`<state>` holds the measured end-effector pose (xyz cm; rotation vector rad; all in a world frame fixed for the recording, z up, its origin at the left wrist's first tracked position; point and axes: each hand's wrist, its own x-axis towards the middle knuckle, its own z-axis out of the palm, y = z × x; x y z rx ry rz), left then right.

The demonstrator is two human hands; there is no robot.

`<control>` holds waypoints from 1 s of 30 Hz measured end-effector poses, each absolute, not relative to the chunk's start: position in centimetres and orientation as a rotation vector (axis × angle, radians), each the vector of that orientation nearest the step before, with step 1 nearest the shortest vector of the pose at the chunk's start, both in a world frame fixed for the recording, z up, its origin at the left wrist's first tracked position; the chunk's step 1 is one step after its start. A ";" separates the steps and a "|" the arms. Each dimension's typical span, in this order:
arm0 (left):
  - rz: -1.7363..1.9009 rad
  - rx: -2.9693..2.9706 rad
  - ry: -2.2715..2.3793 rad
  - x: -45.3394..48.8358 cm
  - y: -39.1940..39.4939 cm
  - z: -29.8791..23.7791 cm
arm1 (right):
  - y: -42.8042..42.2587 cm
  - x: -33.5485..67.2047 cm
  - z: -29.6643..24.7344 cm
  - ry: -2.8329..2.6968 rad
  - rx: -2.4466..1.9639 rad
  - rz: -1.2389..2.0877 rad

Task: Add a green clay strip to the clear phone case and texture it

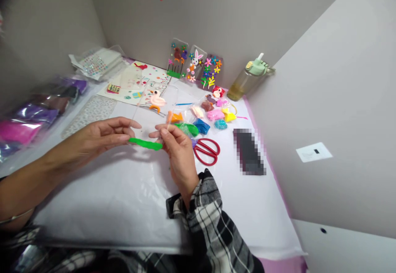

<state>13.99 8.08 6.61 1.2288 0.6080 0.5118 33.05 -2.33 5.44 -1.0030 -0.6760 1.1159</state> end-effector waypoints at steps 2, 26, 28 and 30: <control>0.512 1.226 0.609 13.9 8.2 6.4 | -2.4 33.1 5.4 -0.670 -0.993 1.110; 0.570 1.091 0.611 15.2 6.2 5.8 | -2.6 32.3 5.7 -0.707 -0.975 1.303; 0.575 1.084 0.610 15.2 6.0 5.6 | -2.5 32.3 5.5 -0.695 -0.991 1.280; 0.572 1.079 0.607 15.3 5.9 5.3 | -2.4 32.3 5.3 -0.664 -1.001 1.256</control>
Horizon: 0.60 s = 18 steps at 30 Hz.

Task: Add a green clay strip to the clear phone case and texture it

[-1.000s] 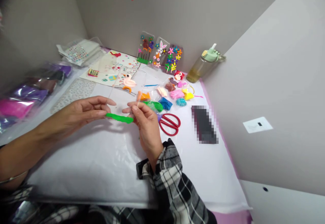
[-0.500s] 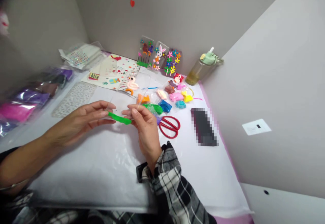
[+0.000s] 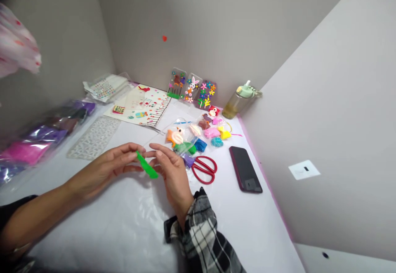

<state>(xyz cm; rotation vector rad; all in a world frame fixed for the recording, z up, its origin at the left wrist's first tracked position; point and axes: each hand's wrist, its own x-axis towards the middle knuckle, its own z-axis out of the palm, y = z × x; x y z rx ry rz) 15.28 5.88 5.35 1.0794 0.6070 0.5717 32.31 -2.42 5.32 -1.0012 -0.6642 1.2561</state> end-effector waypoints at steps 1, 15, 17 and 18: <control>0.568 1.080 0.604 15.3 5.8 5.3 | -2.4 32.3 5.2 -0.655 -1.008 1.244; 0.592 1.076 0.612 15.6 5.3 5.3 | -2.3 32.0 5.0 -0.679 -1.040 1.160; 0.583 1.067 0.596 15.6 5.2 5.5 | -2.3 32.0 5.0 -0.691 -1.043 1.136; 0.573 1.065 0.591 15.6 5.1 5.6 | -2.3 32.0 5.0 -0.696 -1.045 1.126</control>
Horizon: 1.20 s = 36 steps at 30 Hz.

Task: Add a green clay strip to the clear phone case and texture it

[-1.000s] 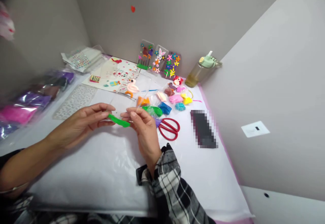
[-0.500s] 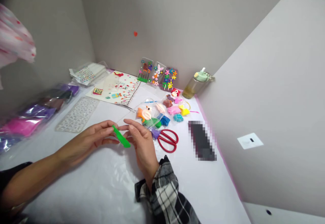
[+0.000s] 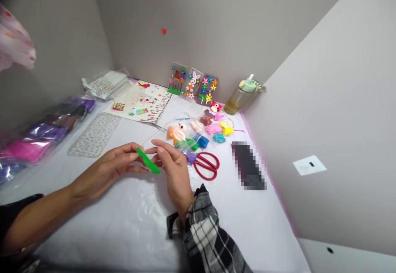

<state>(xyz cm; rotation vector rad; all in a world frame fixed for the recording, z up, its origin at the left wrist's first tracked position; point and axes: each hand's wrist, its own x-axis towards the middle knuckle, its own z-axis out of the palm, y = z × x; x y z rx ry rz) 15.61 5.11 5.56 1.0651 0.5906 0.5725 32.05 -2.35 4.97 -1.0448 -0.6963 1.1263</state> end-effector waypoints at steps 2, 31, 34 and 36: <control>0.554 1.064 0.591 15.7 5.1 5.6 | -2.4 32.0 5.0 -0.708 -1.046 1.117; 0.545 1.114 0.602 15.7 5.3 4.5 | -2.3 32.1 4.8 -0.731 -1.011 1.135; 0.538 1.119 0.592 15.7 5.2 4.4 | -2.3 32.1 4.8 -0.731 -1.016 1.122; 0.530 1.123 0.584 15.7 5.1 4.3 | -2.3 32.1 4.8 -0.728 -1.012 1.120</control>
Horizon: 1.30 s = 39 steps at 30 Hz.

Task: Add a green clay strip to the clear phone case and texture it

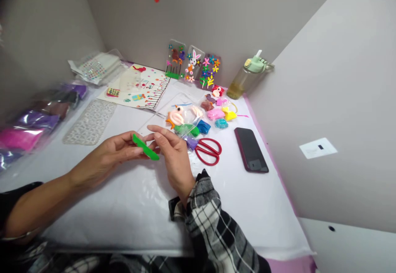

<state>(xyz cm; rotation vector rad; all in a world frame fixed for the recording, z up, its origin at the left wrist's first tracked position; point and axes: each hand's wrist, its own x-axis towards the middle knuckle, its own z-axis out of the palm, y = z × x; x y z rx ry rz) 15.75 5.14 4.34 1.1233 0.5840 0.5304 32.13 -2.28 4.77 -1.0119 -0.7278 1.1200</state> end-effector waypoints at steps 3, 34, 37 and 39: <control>0.521 1.137 0.582 15.8 5.2 4.3 | -2.3 32.1 4.8 -0.730 -1.000 1.133; 0.543 1.182 0.592 15.7 5.2 4.5 | -2.3 32.1 4.7 -0.733 -1.027 1.123; 0.554 1.183 0.616 15.7 5.3 4.5 | -2.4 32.0 4.7 -0.750 -1.033 1.119; 0.549 1.192 0.621 15.6 5.4 4.6 | -2.4 32.0 4.7 -0.747 -1.030 1.123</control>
